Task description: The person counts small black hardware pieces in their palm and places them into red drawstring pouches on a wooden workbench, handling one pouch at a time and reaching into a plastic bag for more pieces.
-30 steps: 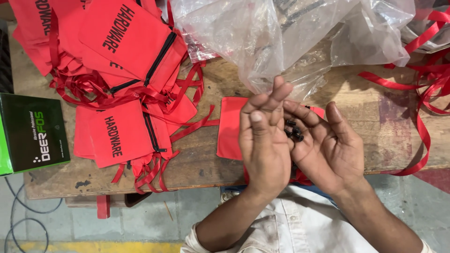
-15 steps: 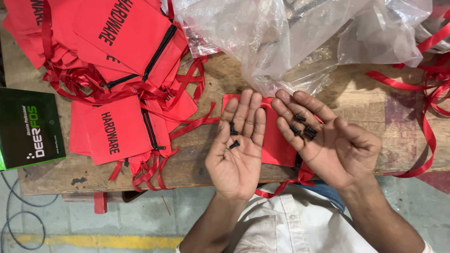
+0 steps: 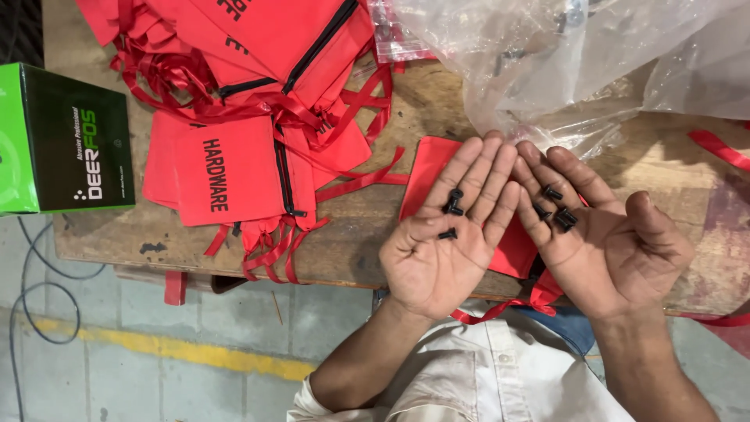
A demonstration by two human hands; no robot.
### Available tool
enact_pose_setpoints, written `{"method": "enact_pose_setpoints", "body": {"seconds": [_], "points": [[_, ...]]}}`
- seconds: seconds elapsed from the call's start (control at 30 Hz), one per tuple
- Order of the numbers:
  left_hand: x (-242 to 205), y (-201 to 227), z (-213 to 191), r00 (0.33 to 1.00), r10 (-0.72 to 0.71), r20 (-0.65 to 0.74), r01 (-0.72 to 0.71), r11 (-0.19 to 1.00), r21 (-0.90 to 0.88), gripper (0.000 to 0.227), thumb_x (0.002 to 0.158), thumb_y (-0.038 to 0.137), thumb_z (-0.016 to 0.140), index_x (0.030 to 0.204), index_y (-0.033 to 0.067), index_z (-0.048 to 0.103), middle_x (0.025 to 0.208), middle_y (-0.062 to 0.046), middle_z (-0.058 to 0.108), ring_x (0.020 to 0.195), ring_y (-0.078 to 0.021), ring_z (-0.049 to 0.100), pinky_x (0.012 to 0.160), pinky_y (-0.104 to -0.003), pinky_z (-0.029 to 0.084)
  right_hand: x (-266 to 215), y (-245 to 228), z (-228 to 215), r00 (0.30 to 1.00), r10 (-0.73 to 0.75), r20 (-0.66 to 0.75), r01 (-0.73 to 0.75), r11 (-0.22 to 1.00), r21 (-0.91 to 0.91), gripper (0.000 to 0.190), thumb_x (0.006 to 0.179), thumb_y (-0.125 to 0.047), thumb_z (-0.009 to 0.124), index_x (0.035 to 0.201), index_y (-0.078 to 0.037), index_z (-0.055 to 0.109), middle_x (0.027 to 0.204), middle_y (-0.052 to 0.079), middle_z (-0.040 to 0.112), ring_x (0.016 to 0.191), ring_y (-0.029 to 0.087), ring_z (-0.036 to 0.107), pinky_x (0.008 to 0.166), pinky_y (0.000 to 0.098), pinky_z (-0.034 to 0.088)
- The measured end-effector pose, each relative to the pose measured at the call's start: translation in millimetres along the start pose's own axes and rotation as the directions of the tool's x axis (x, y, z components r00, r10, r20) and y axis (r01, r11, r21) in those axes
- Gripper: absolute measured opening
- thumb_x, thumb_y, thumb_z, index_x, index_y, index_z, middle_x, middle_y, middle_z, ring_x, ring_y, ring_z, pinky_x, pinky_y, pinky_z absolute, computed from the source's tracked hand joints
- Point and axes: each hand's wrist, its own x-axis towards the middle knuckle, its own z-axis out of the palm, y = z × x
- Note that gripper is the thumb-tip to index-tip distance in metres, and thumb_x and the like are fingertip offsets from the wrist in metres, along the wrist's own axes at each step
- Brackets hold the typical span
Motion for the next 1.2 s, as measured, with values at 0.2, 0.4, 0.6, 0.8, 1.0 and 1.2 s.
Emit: {"method": "enact_pose_setpoints", "body": {"seconds": [0.2, 0.4, 0.6, 0.8, 1.0, 1.2], "points": [[0, -7, 1, 0.999, -0.024, -0.044, 0.028, 0.996, 0.09, 0.064, 0.103, 0.009, 0.044, 0.163, -0.0013, 0.025, 0.174, -0.02, 0.02, 0.163, -0.0293, 0.021, 0.135, -0.041, 0.022, -4, 3, -21, 0.999, -0.012, -0.034, 0.014, 0.997, 0.079, 0.087, 0.099, -0.035, 0.072, 0.158, 0.014, 0.032, 0.156, 0.028, 0.042, 0.158, 0.036, 0.036, 0.134, 0.0488, 0.025], [2, -30, -11, 0.998, 0.041, -0.047, -0.033, 0.987, 0.157, 0.04, 0.118, 0.014, 0.042, 0.155, -0.0017, 0.037, 0.16, -0.026, 0.038, 0.149, -0.0336, 0.04, 0.127, -0.042, 0.036, -12, 10, -35, 1.0, 0.022, -0.023, -0.016, 0.974, 0.226, 0.068, 0.102, -0.03, 0.068, 0.15, 0.013, 0.046, 0.146, 0.023, 0.055, 0.138, 0.03, 0.053, 0.123, 0.0475, 0.035], [11, -36, 8, 1.0, -0.001, -0.031, 0.007, 0.982, 0.19, 0.04, 0.115, 0.011, 0.042, 0.154, 0.0002, 0.038, 0.165, -0.024, 0.035, 0.155, -0.0338, 0.036, 0.131, -0.042, 0.034, -15, 16, -53, 0.999, -0.018, 0.046, -0.001, 0.928, 0.374, 0.03, 0.111, -0.019, 0.06, 0.123, 0.007, 0.068, 0.133, 0.014, 0.067, 0.131, 0.023, 0.057, 0.122, 0.041, 0.037], [7, -36, 12, 0.998, -0.066, 0.0, 0.065, 0.992, 0.109, 0.054, 0.104, 0.006, 0.044, 0.158, -0.0013, 0.038, 0.17, -0.022, 0.028, 0.16, -0.0307, 0.028, 0.136, -0.04, 0.027, -12, 18, -62, 0.999, -0.026, 0.023, 0.014, 0.919, 0.394, 0.026, 0.109, -0.016, 0.059, 0.115, 0.006, 0.072, 0.126, 0.013, 0.072, 0.132, 0.024, 0.061, 0.123, 0.0402, 0.038], [10, -41, 6, 0.998, -0.062, -0.017, 0.064, 0.988, 0.137, 0.051, 0.108, 0.01, 0.043, 0.157, -0.001, 0.037, 0.171, -0.024, 0.029, 0.16, -0.0345, 0.031, 0.135, -0.045, 0.028, -13, 19, -71, 0.999, -0.014, 0.04, -0.003, 0.921, 0.39, 0.029, 0.112, -0.017, 0.058, 0.116, 0.008, 0.07, 0.123, 0.013, 0.072, 0.127, 0.02, 0.063, 0.119, 0.0367, 0.04], [13, -46, 1, 0.999, -0.022, -0.036, 0.029, 0.976, 0.216, 0.045, 0.115, 0.016, 0.04, 0.157, 0.0011, 0.038, 0.168, -0.025, 0.034, 0.157, -0.0363, 0.035, 0.132, -0.047, 0.032, -12, 19, -60, 0.999, -0.014, 0.049, -0.003, 0.944, 0.329, 0.033, 0.11, -0.021, 0.057, 0.121, 0.008, 0.07, 0.126, 0.012, 0.071, 0.128, 0.019, 0.06, 0.122, 0.0412, 0.036]]}}
